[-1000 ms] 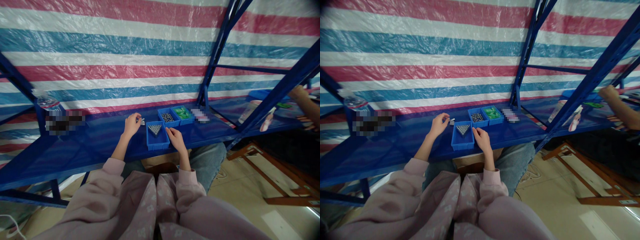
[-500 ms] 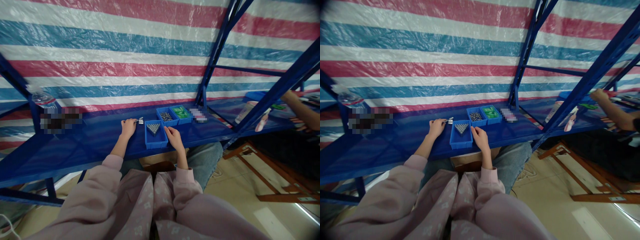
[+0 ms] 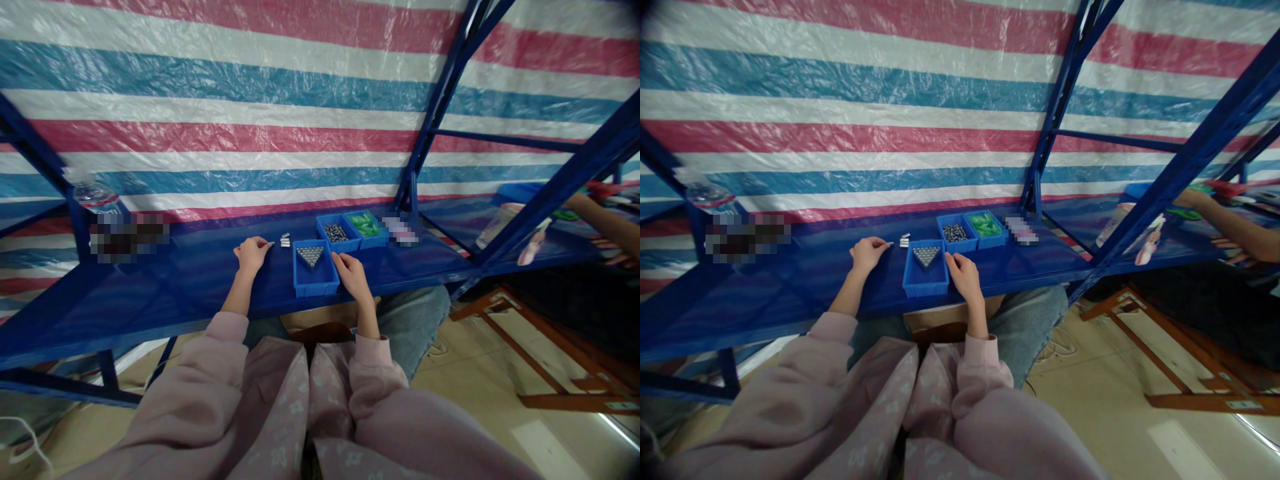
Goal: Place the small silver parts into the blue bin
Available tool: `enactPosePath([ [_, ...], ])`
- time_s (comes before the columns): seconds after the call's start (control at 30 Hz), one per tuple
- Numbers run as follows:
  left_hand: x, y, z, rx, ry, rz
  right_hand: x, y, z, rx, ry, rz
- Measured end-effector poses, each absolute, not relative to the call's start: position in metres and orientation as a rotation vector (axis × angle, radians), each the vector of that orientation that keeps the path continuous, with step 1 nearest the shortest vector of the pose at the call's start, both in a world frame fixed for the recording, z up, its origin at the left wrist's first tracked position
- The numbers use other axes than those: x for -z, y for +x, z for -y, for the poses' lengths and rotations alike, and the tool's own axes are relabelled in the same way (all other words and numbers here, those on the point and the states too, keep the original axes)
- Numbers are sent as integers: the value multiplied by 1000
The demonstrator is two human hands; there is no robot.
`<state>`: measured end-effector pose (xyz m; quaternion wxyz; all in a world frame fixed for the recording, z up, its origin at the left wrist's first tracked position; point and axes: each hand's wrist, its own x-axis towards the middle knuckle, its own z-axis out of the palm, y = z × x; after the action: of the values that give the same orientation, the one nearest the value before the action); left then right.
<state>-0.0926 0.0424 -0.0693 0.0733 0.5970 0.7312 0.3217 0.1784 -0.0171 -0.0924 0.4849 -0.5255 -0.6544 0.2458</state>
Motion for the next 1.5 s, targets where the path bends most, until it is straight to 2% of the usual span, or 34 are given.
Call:
enactPosePath([
  [0.23,64,-89,-45,-1440,1613,-1713,90,178,19,-604,-1271,1580],
  [0.33,54,-76,-35,-1491,1644,-1488,91,178,19,-610,-1268,1575],
  [0.53,24,-51,-10,-1084,2145,-1295,92,178,19,-619,-1264,1583],
  [0.77,14,-33,-1,-563,2611,-1517,93,179,18,-605,-1265,1592],
  [1.23,17,-12,5,-385,2732,-1717,93,178,18,-599,-1264,1583],
  [1.5,7,0,13,-253,2584,-2050,91,179,19,-605,-1274,1588],
])
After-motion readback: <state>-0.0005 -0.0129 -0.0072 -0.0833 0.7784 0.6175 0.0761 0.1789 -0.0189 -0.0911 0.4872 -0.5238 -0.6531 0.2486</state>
